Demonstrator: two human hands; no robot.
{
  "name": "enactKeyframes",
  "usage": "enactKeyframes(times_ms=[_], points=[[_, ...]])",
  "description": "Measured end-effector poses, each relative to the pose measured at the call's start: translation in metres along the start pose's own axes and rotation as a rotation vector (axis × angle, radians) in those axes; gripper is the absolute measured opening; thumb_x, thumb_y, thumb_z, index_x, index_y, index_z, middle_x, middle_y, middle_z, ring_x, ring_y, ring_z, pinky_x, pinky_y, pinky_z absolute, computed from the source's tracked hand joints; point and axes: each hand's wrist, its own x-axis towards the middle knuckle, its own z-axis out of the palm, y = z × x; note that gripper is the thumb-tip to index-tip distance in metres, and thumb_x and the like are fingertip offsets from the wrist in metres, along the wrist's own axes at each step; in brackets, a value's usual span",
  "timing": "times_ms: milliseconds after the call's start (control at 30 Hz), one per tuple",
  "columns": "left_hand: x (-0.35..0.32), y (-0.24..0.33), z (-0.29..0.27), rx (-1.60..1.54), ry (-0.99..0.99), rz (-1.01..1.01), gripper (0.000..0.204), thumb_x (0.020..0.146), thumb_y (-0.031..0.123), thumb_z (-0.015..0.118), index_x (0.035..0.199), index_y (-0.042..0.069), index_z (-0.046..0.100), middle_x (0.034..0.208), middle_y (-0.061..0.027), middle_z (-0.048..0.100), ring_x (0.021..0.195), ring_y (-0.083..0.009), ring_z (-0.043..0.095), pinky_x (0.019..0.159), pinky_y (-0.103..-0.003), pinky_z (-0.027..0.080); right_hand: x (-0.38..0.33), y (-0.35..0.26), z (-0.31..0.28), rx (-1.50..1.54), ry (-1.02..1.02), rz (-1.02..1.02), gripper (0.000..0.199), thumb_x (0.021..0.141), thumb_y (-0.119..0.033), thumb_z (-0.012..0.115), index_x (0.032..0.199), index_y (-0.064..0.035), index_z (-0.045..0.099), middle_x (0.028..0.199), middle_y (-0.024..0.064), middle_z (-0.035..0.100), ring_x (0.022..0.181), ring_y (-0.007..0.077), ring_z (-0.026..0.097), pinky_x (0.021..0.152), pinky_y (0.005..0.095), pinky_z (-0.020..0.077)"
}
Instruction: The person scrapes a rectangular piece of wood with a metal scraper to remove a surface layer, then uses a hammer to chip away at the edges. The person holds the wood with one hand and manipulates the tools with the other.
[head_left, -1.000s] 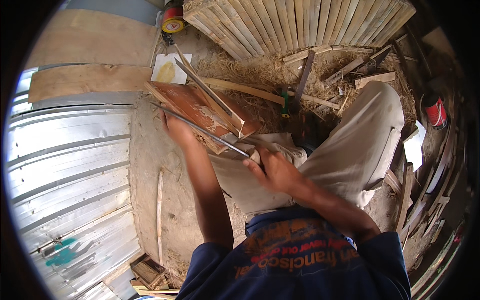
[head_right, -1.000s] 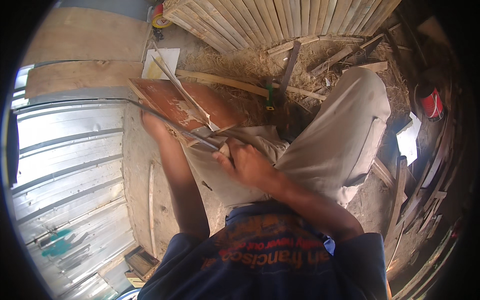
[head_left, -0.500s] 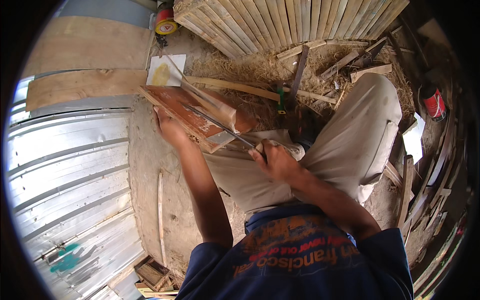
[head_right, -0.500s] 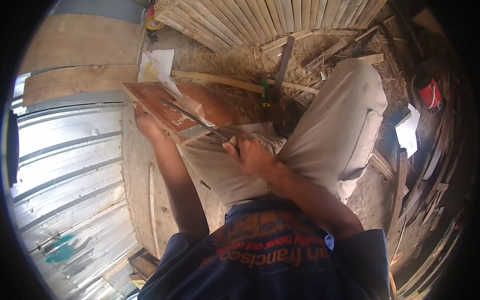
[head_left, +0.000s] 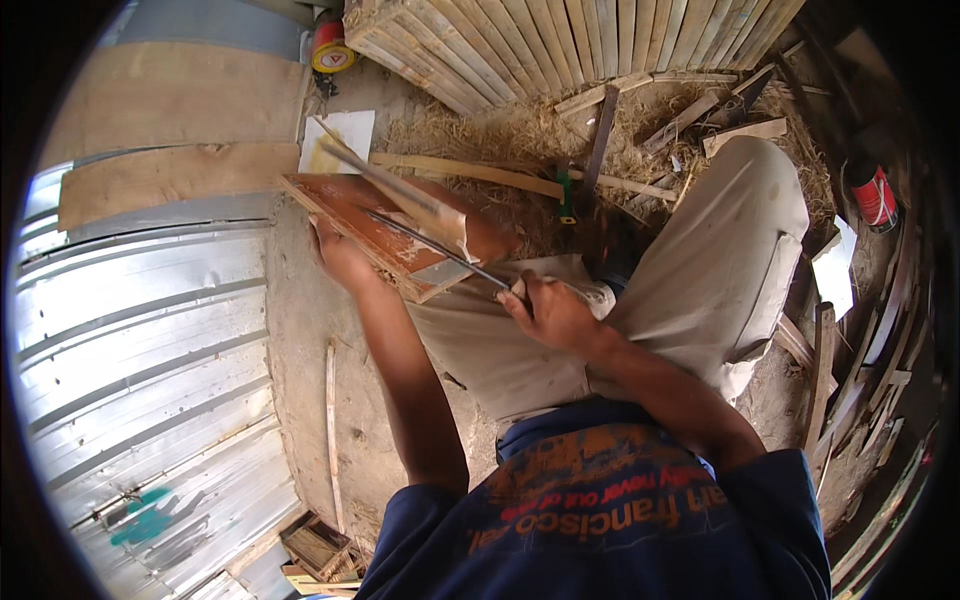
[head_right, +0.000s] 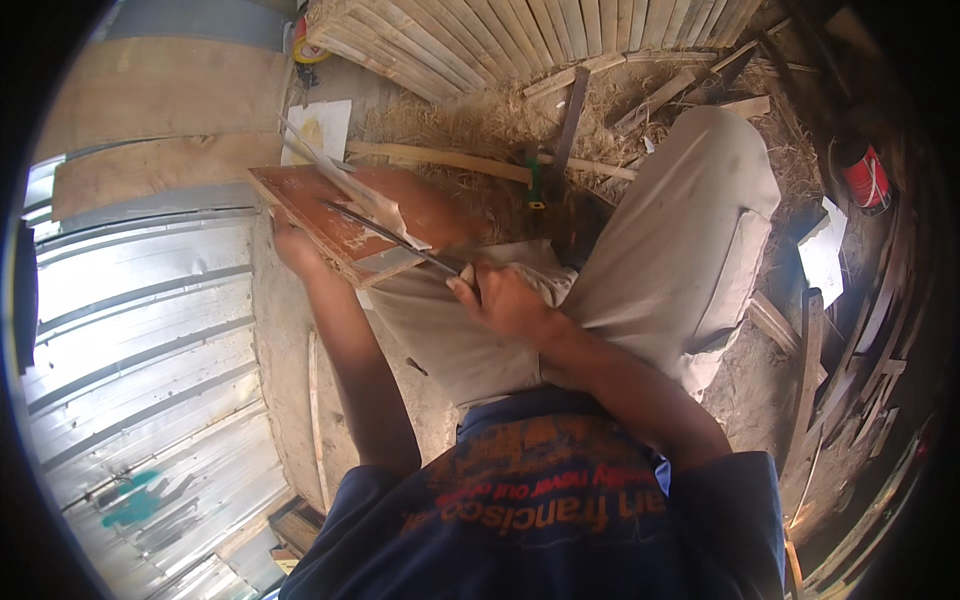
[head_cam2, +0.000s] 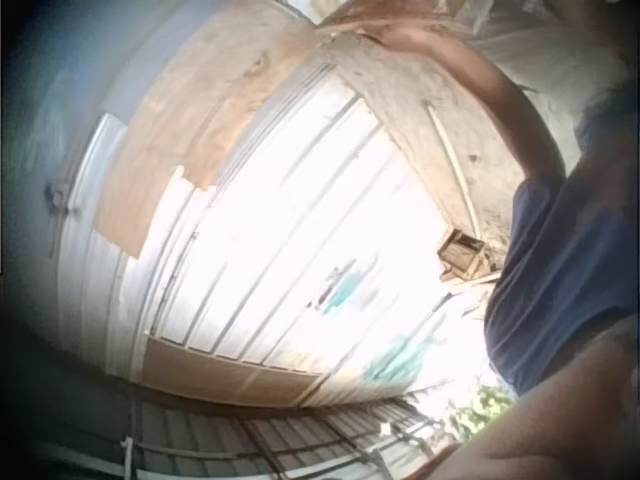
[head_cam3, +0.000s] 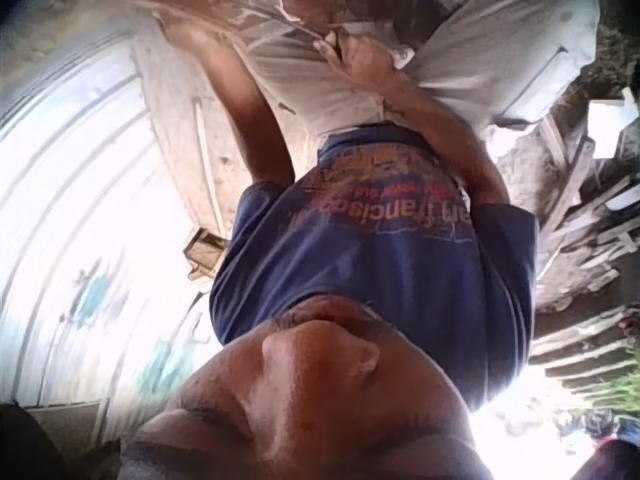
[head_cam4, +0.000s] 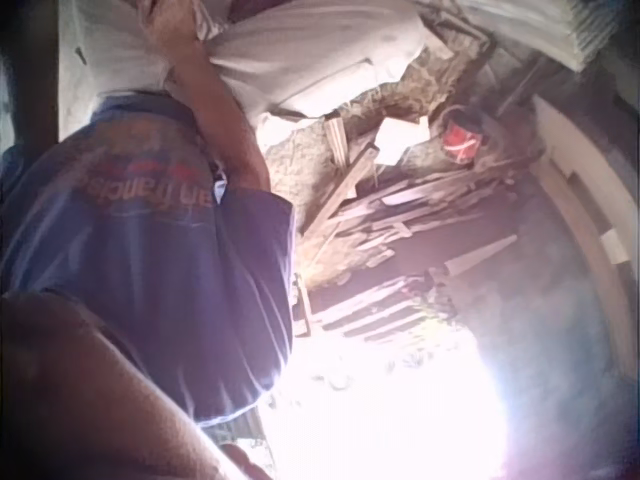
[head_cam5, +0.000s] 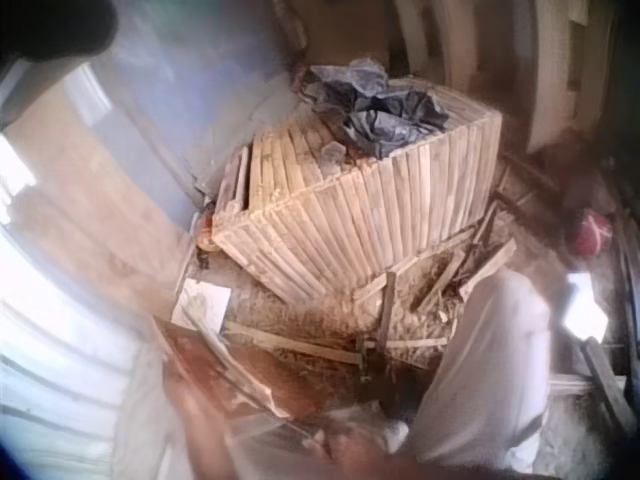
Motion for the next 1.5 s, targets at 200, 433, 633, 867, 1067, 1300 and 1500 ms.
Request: enactKeyframes(times_ms=[200, 433, 633, 867, 1067, 1300, 1500], points=[[0.003, 0.000, -0.001, -0.005, 0.028, 0.054, 0.042, 0.105, 0.024, 0.047, 0.134, -0.006, 0.054, 0.127, -0.0148, 0.061, 0.105, -0.0247, 0.062, 0.089, -0.035, 0.052, -0.001, -0.011, -0.021, 0.307, -0.270, 0.155, 0.043, 0.102, -0.041, 0.053, 0.101, 0.0019, 0.057, 0.077, 0.0291, 0.064, 0.075, 0.0464, 0.067, 0.068, 0.0512, 0.0525], [0.000, -0.004, -0.004, 0.046, 0.020, 0.008, 0.044, 0.105, 0.026, 0.046, 0.135, -0.005, 0.053, 0.128, -0.0148, 0.060, 0.105, -0.0253, 0.062, 0.089, -0.036, 0.051, 0.011, 0.031, 0.030, -0.275, 0.108, -0.048, 0.051, 0.104, -0.047, 0.045, 0.104, 0.0015, 0.061, 0.076, 0.0271, 0.066, 0.072, 0.0446, 0.069, 0.067, 0.0496, 0.0563], [-0.009, 0.005, 0.007, 0.051, 0.060, 0.063, 0.046, 0.106, 0.030, 0.046, 0.135, -0.005, 0.052, 0.127, -0.0174, 0.060, 0.102, -0.0272, 0.064, 0.087, -0.037, 0.053, 0.023, 0.050, 0.002, 0.357, -0.202, 0.431, 0.056, 0.104, -0.053, 0.043, 0.096, 0.0000, 0.058, 0.070, 0.0133, 0.061, 0.055, 0.0215, 0.064, 0.049, 0.0373, 0.0525], [-0.017, 0.017, -0.021, 0.065, 0.055, 0.024, 0.054, 0.103, 0.038, 0.054, 0.135, -0.005, 0.053, 0.125, -0.0160, 0.062, 0.104, -0.0252, 0.063, 0.090, -0.035, 0.052, 0.023, 0.021, -0.012, 0.537, -0.034, 0.557, 0.055, 0.103, -0.053, 0.047, 0.102, 0.0006, 0.056, 0.063, 0.0052, 0.054, 0.048, 0.0166, 0.060, 0.043, 0.0360, 0.0521], [-0.026, 0.028, -0.032, -0.063, -0.142, -0.166, 0.050, 0.101, 0.036, 0.059, 0.129, -0.005, 0.057, 0.117, -0.0130, 0.065, 0.099, -0.0219, 0.065, 0.086, -0.034, 0.053, 0.009, 0.013, -0.022, 0.237, -0.053, 0.462, 0.050, 0.100, -0.042, 0.057, 0.109, 0.0073, 0.053, 0.074, 0.0209, 0.066, 0.060, 0.0319, 0.069, 0.052, 0.0438, 0.0555], [-0.038, 0.035, -0.027, -0.137, -0.102, -0.217, 0.043, 0.101, 0.033, 0.057, 0.127, -0.002, 0.057, 0.117, -0.0139, 0.066, 0.097, -0.0240, 0.067, 0.084, -0.035, 0.055, -0.050, -0.045, -0.079, -0.079, -0.058, 0.175, 0.041, 0.099, -0.029, 0.058, 0.115, 0.0077, 0.051, 0.087, 0.0337, 0.066, 0.089, 0.0529, 0.064, 0.078, 0.0539, 0.0514], [-0.034, 0.034, -0.016, -0.155, -0.137, -0.212, 0.043, 0.101, 0.031, 0.058, 0.129, -0.001, 0.057, 0.117, -0.0134, 0.066, 0.098, -0.0248, 0.067, 0.087, -0.036, 0.054, -0.107, -0.065, -0.110, -0.087, -0.160, 0.100, 0.043, 0.097, -0.014, 0.060, 0.135, 0.0005, 0.046, 0.084, 0.0198, 0.063, 0.076, 0.0390, 0.066, 0.070, 0.0438, 0.0493]])
